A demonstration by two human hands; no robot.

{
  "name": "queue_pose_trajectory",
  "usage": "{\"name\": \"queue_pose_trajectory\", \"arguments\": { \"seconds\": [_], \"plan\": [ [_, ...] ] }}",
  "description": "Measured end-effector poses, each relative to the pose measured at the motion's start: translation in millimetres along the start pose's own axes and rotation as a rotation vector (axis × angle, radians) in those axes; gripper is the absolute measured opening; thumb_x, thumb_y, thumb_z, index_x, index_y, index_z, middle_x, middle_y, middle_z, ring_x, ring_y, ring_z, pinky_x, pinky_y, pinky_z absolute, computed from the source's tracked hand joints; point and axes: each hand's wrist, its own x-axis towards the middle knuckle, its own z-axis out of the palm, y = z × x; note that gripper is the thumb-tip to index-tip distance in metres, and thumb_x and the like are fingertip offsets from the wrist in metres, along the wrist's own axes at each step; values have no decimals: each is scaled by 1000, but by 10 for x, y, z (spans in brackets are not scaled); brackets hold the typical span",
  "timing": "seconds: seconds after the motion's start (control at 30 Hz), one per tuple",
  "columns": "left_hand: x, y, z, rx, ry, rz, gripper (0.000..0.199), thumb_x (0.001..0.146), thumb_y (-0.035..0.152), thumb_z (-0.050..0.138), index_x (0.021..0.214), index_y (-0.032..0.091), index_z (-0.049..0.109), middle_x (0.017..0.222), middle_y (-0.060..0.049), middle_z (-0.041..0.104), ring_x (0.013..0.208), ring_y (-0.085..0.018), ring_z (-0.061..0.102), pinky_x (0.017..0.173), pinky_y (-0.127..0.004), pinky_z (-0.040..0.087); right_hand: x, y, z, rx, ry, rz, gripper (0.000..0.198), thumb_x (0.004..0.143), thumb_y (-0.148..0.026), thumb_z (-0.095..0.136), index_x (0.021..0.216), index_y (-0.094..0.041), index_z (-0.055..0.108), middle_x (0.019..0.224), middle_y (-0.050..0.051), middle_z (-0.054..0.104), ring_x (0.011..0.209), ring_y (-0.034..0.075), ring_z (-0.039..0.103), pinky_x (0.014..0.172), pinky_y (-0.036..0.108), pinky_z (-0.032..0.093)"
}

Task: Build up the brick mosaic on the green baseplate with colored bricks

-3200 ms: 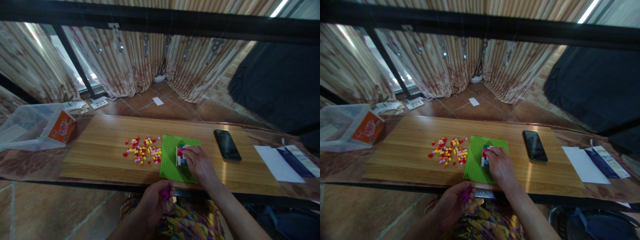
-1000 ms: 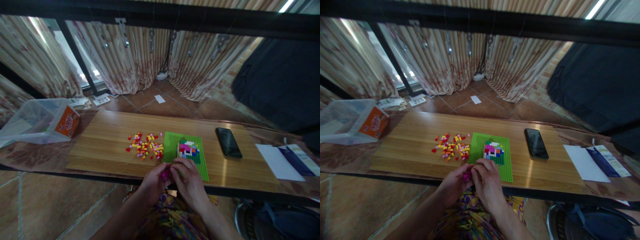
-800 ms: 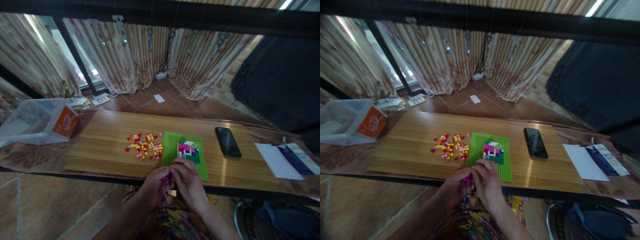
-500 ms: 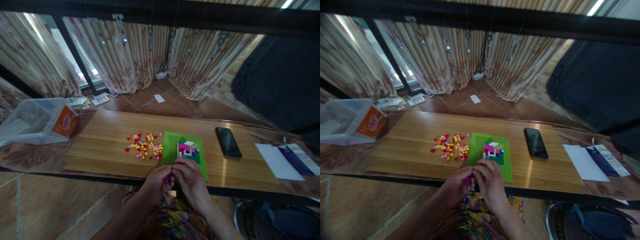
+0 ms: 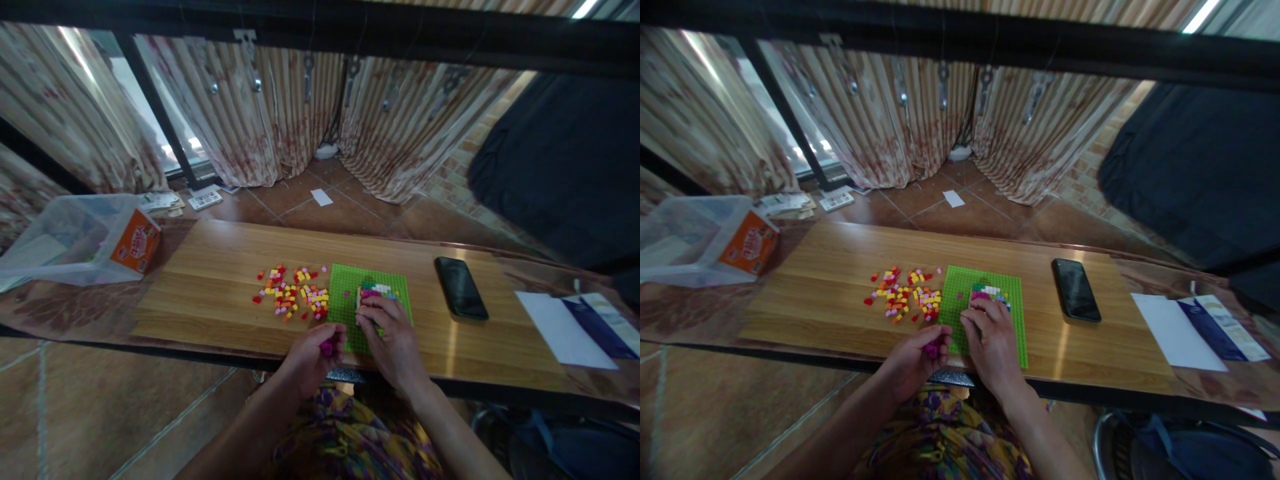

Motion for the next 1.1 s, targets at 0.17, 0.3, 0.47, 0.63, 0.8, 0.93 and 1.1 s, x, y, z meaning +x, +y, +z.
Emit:
{"name": "queue_pose_trajectory", "arguments": {
  "seconds": [0.17,0.3,0.47,0.63,0.8,0.93,1.1],
  "plan": [
    [3,19,-31,-15,3,-20,10,79,16,56,81,10,64,68,-3,59,54,-6,52,56,-19,44,24,45,-21,-78,4,-7,18,86,-26,50,90,-23,67,99,6,63,95,21,55,82,39,43],
    [-30,17,-8,24,-25,13,13,74,9,54,83,10,64,72,-6,61,61,-9,56,61,-21,46,288,5,-97,-200,-56,-27,19,87,-27,49,88,-23,67,98,6,64,93,22,52,82,39,39],
    [-94,14,-14,35,-54,28,26,65,-3,52,83,9,65,78,-8,63,66,-10,59,66,-22,47,747,-57,34,-425,-332,-104,15,80,-20,54,77,-19,69,83,11,67,90,28,52,81,44,33],
    [-132,42,-103,25,0,28,22,69,-2,54,84,10,65,78,-7,65,60,-8,58,62,-21,47,940,-59,328,-630,-569,-46,22,74,-6,49,67,-13,69,74,17,69,83,28,59,72,41,35],
    [-147,59,-192,34,47,12,19,72,4,59,89,11,62,79,-7,66,57,-7,57,56,-18,46,967,-90,356,-614,-588,-41,24,74,-3,48,66,-13,68,72,16,70,76,26,63,71,37,37],
    [-156,72,-177,39,49,12,14,74,10,60,89,11,61,74,-5,64,52,-4,52,50,-15,40,933,-117,102,-406,-492,-22,18,82,-16,49,80,-18,67,76,9,70,73,20,63,68,30,39],
    [-116,99,-112,113,20,49,20,77,26,61,91,12,60,65,0,58,43,-2,40,40,-14,24,710,76,-249,193,-239,219,16,80,-33,56,82,-21,67,76,1,68,67,15,62,62,26,45]
  ]
}}
